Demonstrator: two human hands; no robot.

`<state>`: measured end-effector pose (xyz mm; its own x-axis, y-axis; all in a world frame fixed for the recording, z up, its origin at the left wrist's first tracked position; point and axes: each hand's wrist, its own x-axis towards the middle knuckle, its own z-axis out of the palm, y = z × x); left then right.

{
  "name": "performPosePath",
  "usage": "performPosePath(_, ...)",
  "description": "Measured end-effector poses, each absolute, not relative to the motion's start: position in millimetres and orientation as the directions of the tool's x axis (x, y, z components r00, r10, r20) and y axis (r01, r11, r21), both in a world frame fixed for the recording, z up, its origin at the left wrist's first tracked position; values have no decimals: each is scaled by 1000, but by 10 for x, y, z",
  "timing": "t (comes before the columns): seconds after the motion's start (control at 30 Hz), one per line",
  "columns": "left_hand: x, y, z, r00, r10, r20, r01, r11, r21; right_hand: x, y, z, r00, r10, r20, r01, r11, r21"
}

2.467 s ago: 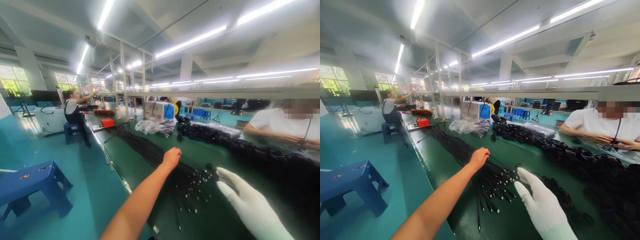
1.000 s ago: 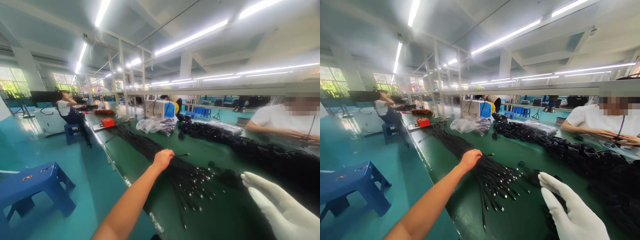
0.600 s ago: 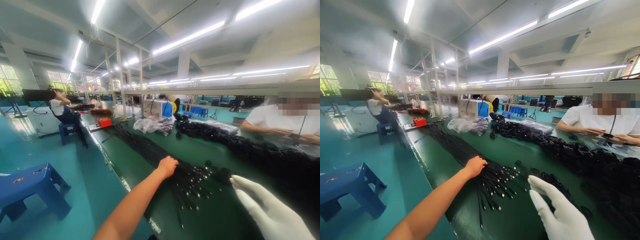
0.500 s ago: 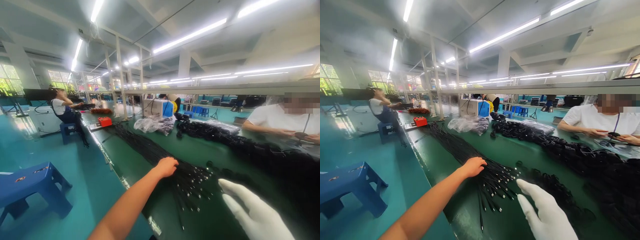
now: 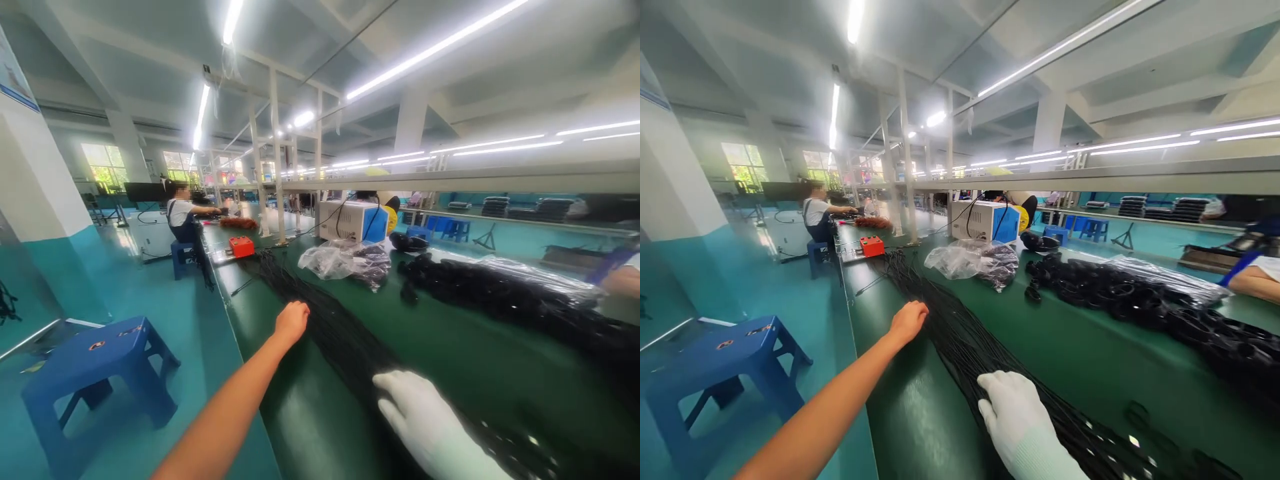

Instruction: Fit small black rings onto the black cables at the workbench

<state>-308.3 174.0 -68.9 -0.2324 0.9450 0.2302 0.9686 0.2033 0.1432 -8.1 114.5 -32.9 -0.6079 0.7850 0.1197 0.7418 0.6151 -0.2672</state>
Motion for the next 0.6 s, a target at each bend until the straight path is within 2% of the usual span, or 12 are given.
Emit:
performPosePath(0.2, -3979, 2097, -595, -406, 899, 162, 911, 387, 141, -809, 1977, -225, -636, 771, -11, 731, 599, -327)
performPosePath(0.33, -4450, 2453, -498, -446, 886, 125, 893, 430, 132, -1381, 2437, -138, -604, 794, -70, 751, 538, -381)
performPosePath(0.47, -4884, 2816, -475, -429, 894, 128, 902, 416, 119, -1764, 2861, -273, -499, 866, -32, 796, 443, -413)
performPosePath(0.6, -5354, 3057, -459, -414, 901, 128, 910, 404, 97, -1543, 3035, -632, -315, 947, 55, 874, 312, -372)
